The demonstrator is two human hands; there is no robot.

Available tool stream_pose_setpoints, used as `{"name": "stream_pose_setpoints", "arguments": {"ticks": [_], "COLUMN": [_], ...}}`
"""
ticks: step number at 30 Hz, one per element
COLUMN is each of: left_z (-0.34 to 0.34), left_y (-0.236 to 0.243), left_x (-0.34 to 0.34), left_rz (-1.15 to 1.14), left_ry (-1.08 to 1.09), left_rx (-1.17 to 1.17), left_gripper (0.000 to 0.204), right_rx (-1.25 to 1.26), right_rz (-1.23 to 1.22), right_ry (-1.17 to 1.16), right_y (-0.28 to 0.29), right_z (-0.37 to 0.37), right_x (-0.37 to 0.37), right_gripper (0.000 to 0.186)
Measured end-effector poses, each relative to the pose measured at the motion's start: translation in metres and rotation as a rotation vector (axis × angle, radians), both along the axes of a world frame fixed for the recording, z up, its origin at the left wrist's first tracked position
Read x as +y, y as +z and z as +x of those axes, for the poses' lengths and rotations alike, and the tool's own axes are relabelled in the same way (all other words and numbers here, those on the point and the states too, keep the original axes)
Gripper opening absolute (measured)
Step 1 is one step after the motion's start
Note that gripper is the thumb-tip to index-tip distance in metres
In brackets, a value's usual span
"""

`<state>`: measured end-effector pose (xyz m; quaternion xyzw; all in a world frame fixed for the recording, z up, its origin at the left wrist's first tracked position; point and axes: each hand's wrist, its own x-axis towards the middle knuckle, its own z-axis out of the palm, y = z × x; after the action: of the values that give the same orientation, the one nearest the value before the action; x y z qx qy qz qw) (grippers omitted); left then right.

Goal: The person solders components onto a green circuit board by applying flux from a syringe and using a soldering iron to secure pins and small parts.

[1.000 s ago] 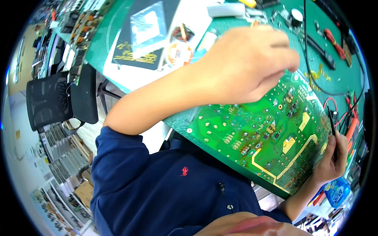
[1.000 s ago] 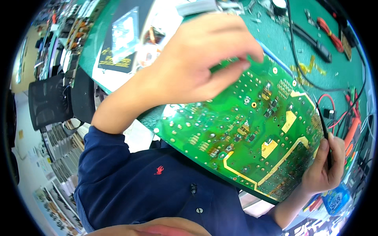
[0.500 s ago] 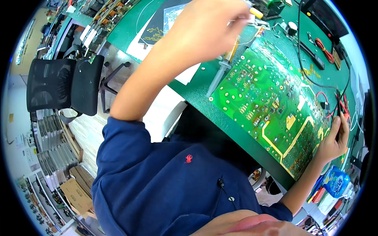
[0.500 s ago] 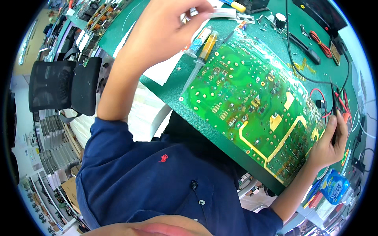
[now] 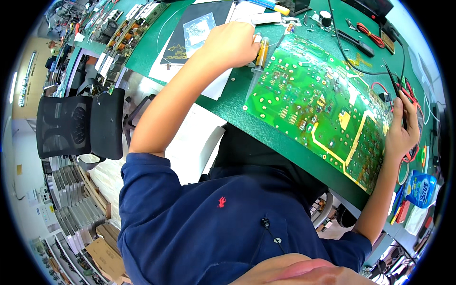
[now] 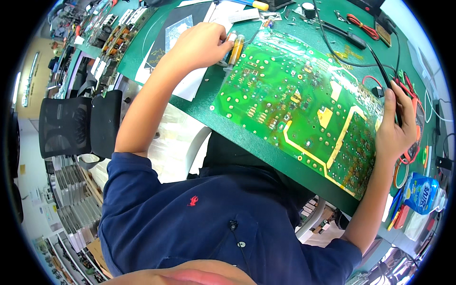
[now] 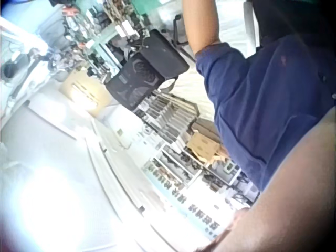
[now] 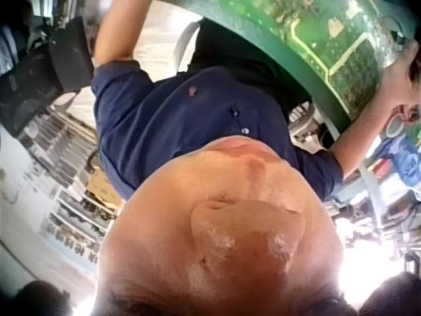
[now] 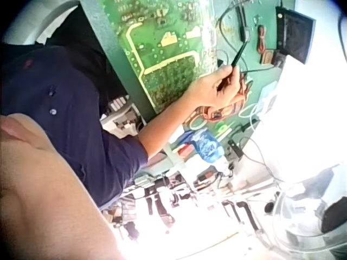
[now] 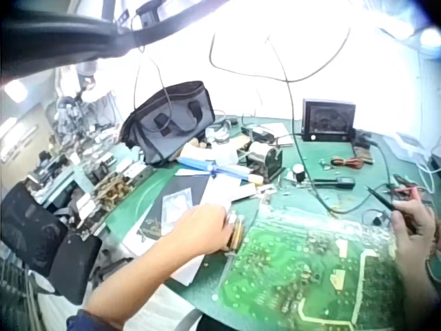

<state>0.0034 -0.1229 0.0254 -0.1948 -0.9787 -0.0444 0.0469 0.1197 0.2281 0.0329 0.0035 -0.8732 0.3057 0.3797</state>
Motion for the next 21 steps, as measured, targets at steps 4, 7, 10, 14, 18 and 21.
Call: {"name": "stream_pose_setpoints", "arguments": {"ticks": [4,7,10,14,18,21], "left_z": [-0.013,-0.018,-0.014,0.008,-0.012,-0.025], "left_y": [0.013,0.013,0.030,0.053,0.038,0.023], "left_x": [0.012,0.004,-0.012,0.002,0.001,-0.026], "left_rz": [-0.006,0.194,0.560,1.124,1.251,1.311], "left_ry": [0.076,0.059,0.056,-0.100,-0.163,-0.115], "left_rx": [-0.141,0.006,0.235,0.384,0.513,0.599], "left_gripper": [0.026,0.024,0.028,0.008,0.015,0.026], "right_rx": [0.011,0.105,0.094,0.096,0.080,0.070], "right_rz": [0.009,-0.081,-0.249,-0.310,-0.361,-0.375], "right_ry": [0.038,0.047,0.048,0.113,0.168,0.206], "right_y": [0.005,0.007,0.012,0.014,0.010,0.010], "right_z": [0.002,0.002,0.001,-0.003,-0.003,-0.005], "right_x": [0.003,-0.009,-0.004,0.015,0.024,0.020], "right_gripper": [0.019,0.025,0.033,0.031,0.030,0.030]}}
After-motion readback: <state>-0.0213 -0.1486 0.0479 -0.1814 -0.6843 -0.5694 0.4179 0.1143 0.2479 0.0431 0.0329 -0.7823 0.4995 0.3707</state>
